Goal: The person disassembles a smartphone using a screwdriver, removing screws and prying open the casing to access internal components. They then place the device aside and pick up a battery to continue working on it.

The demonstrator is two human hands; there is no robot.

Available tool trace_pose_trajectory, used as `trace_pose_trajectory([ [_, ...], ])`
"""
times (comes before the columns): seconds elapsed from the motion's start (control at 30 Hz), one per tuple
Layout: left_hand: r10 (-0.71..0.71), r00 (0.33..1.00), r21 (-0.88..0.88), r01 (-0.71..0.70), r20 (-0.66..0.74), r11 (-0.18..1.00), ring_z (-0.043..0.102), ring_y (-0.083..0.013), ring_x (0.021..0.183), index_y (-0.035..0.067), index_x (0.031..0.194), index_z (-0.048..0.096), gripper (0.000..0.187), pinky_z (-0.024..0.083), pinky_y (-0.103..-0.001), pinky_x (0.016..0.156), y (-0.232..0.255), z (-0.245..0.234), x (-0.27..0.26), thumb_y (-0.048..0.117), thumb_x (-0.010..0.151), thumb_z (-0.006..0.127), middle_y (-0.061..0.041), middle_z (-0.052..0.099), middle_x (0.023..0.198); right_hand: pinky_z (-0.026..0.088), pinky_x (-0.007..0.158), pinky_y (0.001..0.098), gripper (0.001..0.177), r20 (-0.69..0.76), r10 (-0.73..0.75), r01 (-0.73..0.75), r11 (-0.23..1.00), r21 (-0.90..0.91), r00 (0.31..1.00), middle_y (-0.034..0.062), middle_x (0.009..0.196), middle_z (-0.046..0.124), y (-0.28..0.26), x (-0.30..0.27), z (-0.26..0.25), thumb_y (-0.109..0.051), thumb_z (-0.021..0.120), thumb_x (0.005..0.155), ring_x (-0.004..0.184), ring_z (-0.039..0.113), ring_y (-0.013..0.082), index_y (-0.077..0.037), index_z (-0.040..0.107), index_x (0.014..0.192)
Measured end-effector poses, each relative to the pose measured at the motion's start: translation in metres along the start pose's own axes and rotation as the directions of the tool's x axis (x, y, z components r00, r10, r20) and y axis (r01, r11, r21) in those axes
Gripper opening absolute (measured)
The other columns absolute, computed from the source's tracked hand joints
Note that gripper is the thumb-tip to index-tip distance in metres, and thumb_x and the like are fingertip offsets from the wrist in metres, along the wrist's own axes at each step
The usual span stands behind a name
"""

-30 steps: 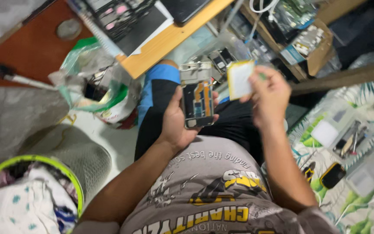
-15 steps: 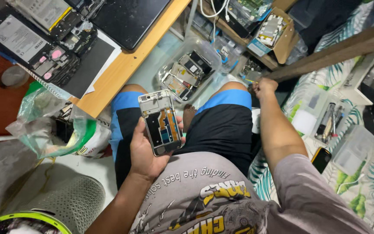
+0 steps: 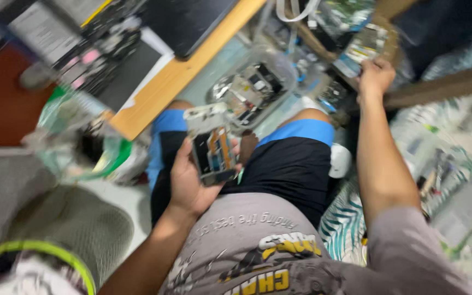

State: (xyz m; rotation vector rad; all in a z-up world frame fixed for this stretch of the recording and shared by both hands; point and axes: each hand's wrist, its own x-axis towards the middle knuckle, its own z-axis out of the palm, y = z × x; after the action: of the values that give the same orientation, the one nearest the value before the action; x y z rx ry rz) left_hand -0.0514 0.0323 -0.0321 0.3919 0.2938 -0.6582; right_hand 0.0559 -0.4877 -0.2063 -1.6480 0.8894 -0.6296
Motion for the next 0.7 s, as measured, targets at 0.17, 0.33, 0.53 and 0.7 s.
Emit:
trace_pose_trajectory([
  [0.17,0.077,0.984,-0.058,-0.069,0.161,0.996,0.065,-0.0328,0.118,-0.001,0.145,0.054,0.067,0.057,-0.049,0.095,0.005,-0.001,0.005,0.054,0.108,0.043,-0.022,0.065,0.132,0.054,0.081,0.0266,0.013,0.280,-0.541,0.573,0.818,-0.044,0.793,0.0061,0.100,0.071,0.000,-0.104,0.011,-0.004,0.078,0.105,0.088,0.063,0.0123,0.005,0.073,0.113],
  [0.33,0.063,0.981,-0.079,-0.049,0.184,0.996,0.065,-0.0312,0.118,-0.001,0.144,0.055,0.067,0.057,-0.048,0.096,0.002,0.001,0.000,0.055,0.111,0.039,-0.021,0.065,0.132,0.054,0.082,0.0227,0.006,0.491,-0.325,0.306,0.944,0.122,0.808,0.0008,0.096,0.072,-0.118,-0.259,0.020,-0.001,0.071,0.102,0.088,0.066,0.0080,0.002,0.073,0.107],
  [0.53,0.030,0.988,-0.058,-0.021,0.152,0.998,0.067,-0.0279,0.115,0.004,0.143,0.055,0.063,0.057,-0.050,0.094,-0.009,-0.006,-0.009,0.055,0.111,0.035,-0.016,0.067,0.129,0.045,0.085,0.0209,0.029,0.730,-0.378,0.182,0.924,0.337,0.569,-0.0006,0.107,0.060,-0.199,-0.347,0.025,0.008,0.073,0.096,0.095,0.054,0.0070,0.002,0.070,0.124],
  [0.7,0.015,0.986,-0.077,-0.002,0.166,0.997,0.067,-0.0262,0.114,0.008,0.142,0.055,0.052,0.058,-0.052,0.096,-0.021,-0.016,-0.015,0.049,0.116,0.038,-0.010,0.067,0.127,0.047,0.076,0.0227,0.035,0.750,-0.452,0.528,0.833,0.162,0.482,0.0020,0.100,0.057,-0.230,-0.370,0.035,0.008,0.077,0.091,0.088,0.053,0.0100,-0.002,0.071,0.124],
])
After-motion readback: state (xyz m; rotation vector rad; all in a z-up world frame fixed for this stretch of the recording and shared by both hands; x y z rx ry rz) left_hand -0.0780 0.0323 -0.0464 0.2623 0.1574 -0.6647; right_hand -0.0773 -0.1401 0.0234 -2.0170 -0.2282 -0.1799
